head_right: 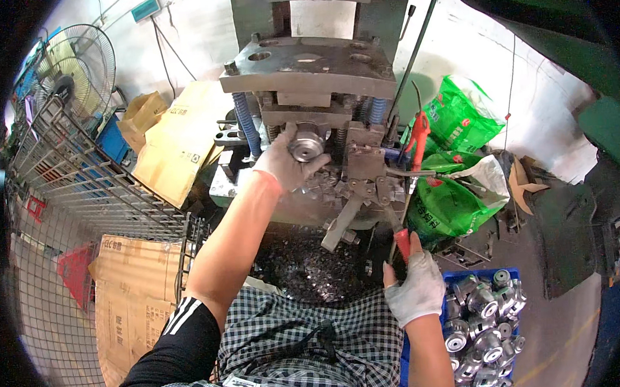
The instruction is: The person operates a metal press to process cylindrical metal components.
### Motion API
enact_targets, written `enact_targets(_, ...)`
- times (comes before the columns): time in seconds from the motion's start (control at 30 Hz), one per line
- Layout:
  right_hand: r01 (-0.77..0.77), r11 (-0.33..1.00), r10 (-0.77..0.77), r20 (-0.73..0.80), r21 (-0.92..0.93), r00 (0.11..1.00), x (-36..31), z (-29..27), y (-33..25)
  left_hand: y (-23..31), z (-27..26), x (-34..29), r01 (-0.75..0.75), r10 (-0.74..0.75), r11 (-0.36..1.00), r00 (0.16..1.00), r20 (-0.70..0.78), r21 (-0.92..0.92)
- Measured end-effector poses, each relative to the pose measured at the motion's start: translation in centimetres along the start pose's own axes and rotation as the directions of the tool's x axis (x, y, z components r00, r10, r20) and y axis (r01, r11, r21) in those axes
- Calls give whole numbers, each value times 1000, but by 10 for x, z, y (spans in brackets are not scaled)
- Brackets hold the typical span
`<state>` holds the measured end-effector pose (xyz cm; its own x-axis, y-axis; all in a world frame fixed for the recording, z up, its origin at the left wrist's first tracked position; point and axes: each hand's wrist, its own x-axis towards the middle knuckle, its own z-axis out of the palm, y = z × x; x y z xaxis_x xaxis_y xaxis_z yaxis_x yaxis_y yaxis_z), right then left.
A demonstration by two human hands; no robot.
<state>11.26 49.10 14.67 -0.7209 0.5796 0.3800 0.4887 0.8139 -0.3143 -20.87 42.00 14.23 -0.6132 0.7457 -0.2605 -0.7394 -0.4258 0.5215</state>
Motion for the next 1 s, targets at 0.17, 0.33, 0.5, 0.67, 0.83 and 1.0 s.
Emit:
enact_targets(0.17, -57, 998, 55, 69, 16, 996, 5, 1, -3, 20, -1, -10, 143, -140, 989, 988, 72, -45)
enact_targets(0.33, -157, 951, 166, 12, -266, 986, 31, 12, -4, 38, -29, -30, 244, -258, 964, 953, 157, 104)
enact_targets(0.5, 159, 947, -207, -150, -278, 967, 103, 35, 35, 22, -118, -75, 97, -121, 988, 968, 221, 118)
enact_targets(0.67, 493, 843, -510, -31, -216, 859, 156, 49, 84, 24, -150, -186, 24, -13, 968, 999, -44, 250)
enact_targets(0.83, 477, 838, -508, -57, -266, 860, 163, 55, 74, 14, -177, -243, -67, 100, 971, 985, -138, 229)
enact_targets(1.0, 449, 867, -473, -77, -215, 878, 161, 53, 72, 4, -200, -270, -39, 129, 944, 958, -257, 328)
